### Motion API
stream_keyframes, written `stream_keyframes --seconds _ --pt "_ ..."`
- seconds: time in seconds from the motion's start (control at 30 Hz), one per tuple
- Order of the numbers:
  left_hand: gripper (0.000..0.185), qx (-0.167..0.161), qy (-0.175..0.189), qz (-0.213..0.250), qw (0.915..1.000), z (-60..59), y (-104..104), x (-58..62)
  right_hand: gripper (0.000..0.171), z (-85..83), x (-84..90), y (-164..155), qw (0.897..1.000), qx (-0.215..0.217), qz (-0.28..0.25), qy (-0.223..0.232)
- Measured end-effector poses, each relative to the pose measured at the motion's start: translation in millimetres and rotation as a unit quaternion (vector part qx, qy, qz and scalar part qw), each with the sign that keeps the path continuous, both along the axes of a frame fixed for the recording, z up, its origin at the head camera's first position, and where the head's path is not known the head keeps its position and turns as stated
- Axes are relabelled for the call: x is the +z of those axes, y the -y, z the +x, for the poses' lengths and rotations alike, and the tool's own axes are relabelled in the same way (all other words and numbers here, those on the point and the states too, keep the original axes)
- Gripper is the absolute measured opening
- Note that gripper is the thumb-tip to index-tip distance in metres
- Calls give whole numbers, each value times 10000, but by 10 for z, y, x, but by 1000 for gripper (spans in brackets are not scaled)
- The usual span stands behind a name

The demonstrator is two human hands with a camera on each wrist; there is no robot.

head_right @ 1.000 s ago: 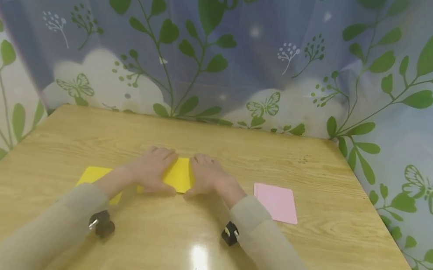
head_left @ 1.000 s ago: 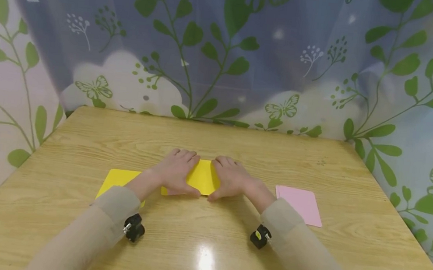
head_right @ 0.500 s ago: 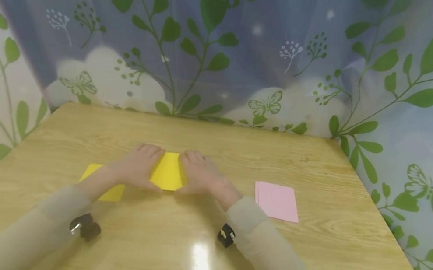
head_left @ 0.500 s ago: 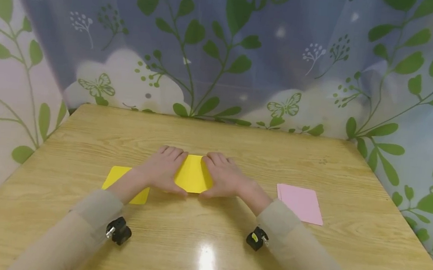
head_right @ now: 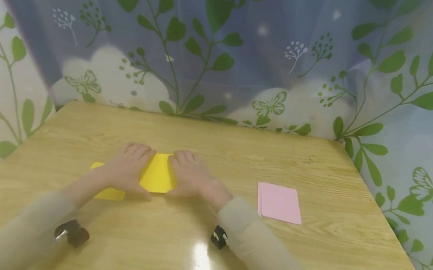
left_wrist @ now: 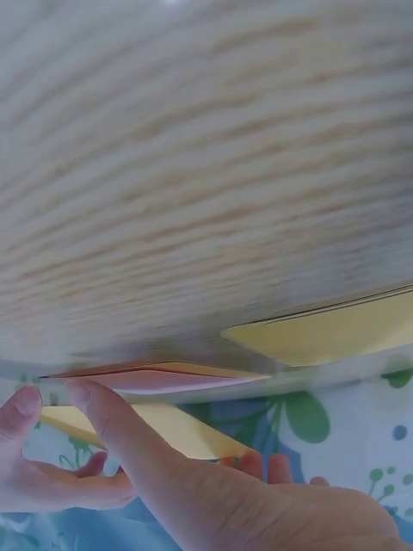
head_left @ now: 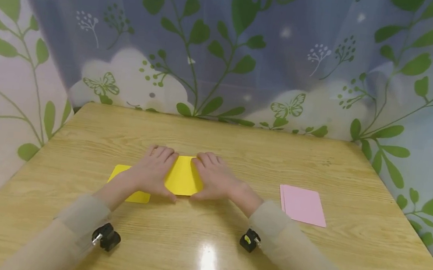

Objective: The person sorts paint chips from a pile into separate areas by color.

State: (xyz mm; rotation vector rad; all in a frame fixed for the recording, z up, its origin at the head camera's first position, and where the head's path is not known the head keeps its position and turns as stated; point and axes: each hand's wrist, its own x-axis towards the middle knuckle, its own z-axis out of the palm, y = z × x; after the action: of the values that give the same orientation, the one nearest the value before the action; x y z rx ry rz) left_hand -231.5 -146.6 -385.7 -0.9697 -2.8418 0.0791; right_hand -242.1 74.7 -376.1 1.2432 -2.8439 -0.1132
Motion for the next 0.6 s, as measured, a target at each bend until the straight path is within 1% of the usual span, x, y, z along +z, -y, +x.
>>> stream_keyframes --seconds 0.13,0.3,0.53,0.6 --pt "120 68 -2 107 9999 40 92 16 98 15 24 88 10000 4 58 68" --pt "122 179 36 211 9996 71 226 38 97 9 40 214 10000 36 -4 -25" --pt "119 159 -115 237 9995 116 419 42 99 35 48 403 9999 104 -35 0" --pt "119 231 -83 259 9994 134 484 32 99 48 46 465 9999 154 -54 51"
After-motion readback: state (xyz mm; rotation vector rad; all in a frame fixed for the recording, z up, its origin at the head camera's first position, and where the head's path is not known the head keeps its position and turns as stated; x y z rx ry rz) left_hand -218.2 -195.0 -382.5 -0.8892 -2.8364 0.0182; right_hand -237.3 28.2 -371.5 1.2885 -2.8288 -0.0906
